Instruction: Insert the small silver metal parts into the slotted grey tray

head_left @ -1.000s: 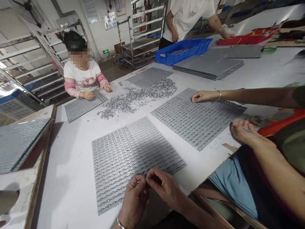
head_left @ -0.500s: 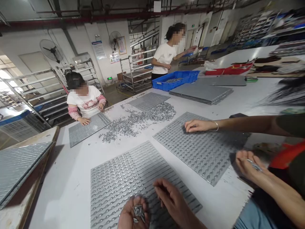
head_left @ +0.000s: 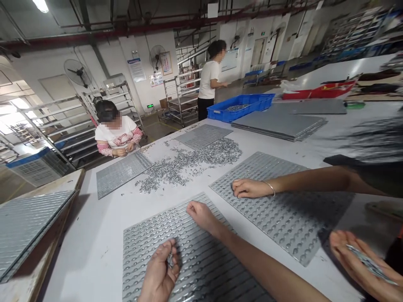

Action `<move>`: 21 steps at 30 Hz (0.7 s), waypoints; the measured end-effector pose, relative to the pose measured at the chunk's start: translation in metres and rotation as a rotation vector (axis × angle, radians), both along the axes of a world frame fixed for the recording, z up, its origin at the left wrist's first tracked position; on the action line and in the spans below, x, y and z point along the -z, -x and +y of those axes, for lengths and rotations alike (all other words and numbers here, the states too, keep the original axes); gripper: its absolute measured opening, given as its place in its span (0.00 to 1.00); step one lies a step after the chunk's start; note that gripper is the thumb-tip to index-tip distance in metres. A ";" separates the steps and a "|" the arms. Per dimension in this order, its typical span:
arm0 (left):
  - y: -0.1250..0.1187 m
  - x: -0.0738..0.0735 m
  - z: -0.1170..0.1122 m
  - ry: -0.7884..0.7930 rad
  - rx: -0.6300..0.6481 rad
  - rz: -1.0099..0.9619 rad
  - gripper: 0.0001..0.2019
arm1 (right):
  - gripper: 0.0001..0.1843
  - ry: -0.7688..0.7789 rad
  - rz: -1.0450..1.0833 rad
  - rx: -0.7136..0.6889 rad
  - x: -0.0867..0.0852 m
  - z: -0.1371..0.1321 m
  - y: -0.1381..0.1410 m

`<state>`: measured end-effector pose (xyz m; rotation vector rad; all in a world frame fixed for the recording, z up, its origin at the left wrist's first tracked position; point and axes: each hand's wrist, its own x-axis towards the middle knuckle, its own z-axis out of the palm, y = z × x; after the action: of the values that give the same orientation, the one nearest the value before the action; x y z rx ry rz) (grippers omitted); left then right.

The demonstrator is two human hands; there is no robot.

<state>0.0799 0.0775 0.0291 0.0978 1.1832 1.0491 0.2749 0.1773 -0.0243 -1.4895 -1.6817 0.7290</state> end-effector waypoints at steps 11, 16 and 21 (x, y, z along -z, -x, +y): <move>0.021 0.028 0.058 -0.167 0.086 0.022 0.06 | 0.11 0.232 -0.304 0.035 0.033 0.065 0.042; 0.021 0.043 0.078 -0.194 0.094 0.015 0.06 | 0.12 0.255 -0.306 0.087 0.031 0.068 0.044; 0.015 0.047 0.089 -0.148 0.102 -0.028 0.08 | 0.12 0.205 -0.172 0.042 0.018 0.052 0.040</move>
<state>0.0647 0.1667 -0.0177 0.2562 1.0637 1.0433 0.2348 0.2292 -0.0420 -1.7679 -1.7386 0.7886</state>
